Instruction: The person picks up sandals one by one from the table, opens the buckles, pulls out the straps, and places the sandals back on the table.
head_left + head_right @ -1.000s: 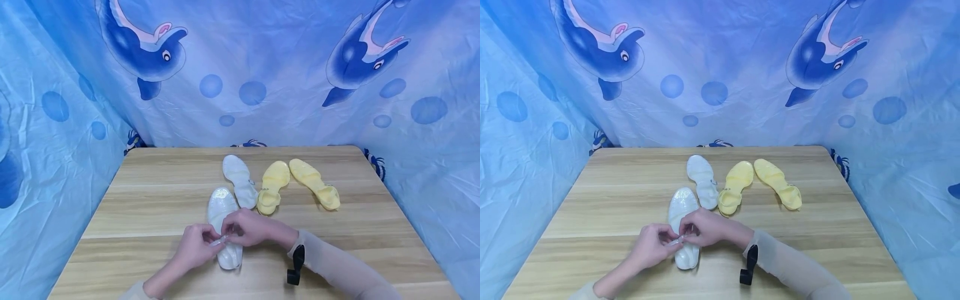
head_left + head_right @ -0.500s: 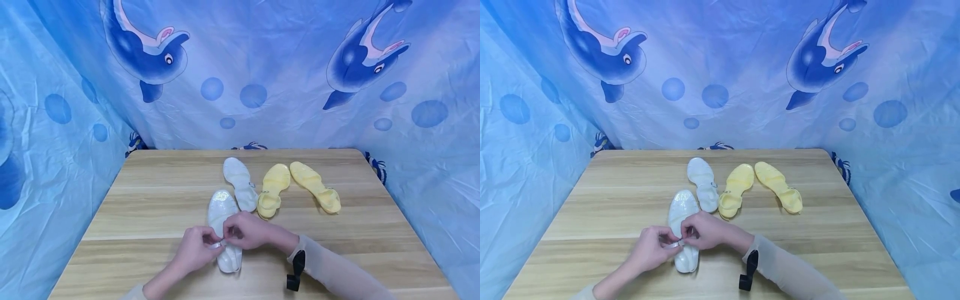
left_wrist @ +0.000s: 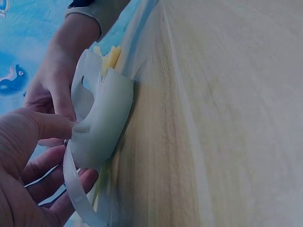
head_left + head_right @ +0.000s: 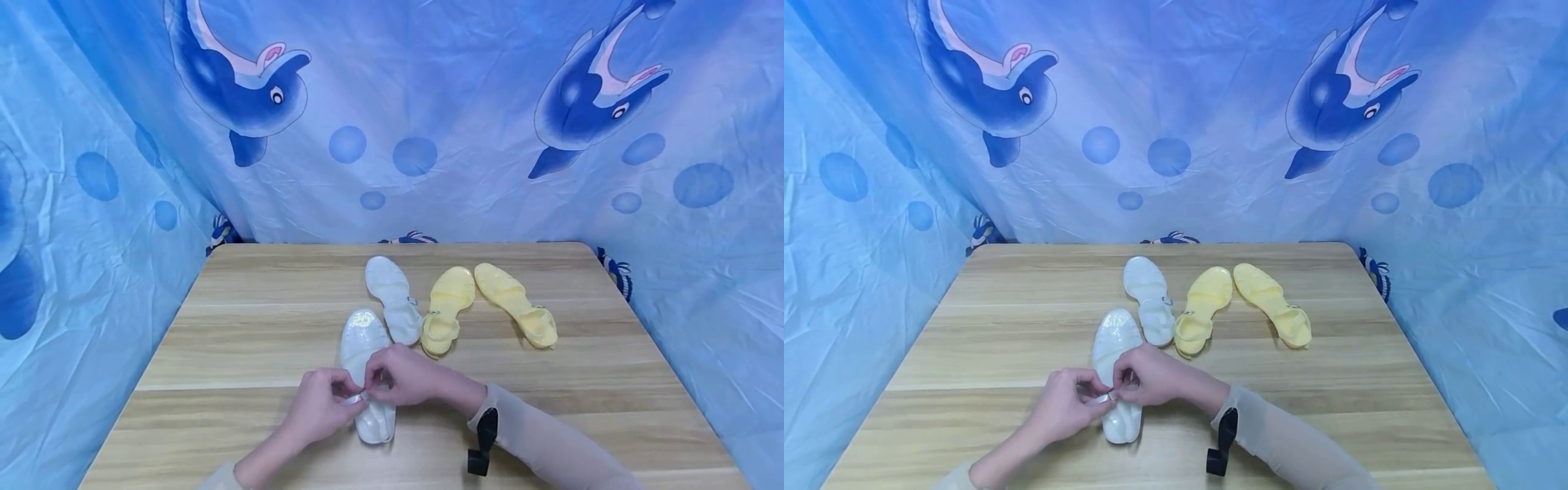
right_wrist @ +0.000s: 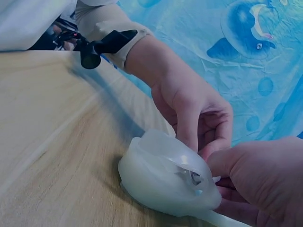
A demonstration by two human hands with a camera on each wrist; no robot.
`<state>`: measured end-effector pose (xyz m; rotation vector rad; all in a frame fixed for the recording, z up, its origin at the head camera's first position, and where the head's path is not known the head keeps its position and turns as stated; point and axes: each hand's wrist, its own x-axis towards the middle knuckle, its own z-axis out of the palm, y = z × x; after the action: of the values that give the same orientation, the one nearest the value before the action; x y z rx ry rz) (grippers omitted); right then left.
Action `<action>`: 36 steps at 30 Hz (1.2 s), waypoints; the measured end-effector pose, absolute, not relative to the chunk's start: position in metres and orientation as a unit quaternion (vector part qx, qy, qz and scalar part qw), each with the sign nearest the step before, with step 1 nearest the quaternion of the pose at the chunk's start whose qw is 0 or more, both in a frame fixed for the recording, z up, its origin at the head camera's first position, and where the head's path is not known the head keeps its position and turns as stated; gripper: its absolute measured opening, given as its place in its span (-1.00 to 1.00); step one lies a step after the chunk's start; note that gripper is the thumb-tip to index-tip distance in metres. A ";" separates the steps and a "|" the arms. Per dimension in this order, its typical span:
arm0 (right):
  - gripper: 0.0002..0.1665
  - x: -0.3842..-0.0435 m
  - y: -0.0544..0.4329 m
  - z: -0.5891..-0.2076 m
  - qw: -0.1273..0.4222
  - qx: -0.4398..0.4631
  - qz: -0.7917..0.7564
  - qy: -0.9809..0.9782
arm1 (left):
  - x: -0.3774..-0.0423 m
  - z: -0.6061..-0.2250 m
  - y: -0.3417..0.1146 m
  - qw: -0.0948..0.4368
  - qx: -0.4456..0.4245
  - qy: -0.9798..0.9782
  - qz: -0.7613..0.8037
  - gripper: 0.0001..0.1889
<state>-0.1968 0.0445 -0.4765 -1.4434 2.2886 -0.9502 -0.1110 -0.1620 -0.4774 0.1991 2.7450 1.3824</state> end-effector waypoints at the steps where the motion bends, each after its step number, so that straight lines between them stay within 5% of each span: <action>1: -0.96 -0.197 0.045 -0.476 0.139 -0.497 -0.329 0.790 | -0.111 -0.477 -0.162 0.032 0.066 0.890 0.450 -0.81; 36: -0.81 -0.190 0.032 -0.470 0.146 -0.430 -0.320 0.831 | -0.111 -0.478 -0.160 0.012 0.079 0.894 0.442 -0.76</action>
<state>-0.1902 0.0323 -0.4705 -1.2379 2.3930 -0.9223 -0.1115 -0.1599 -0.4783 0.2448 2.7864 1.3774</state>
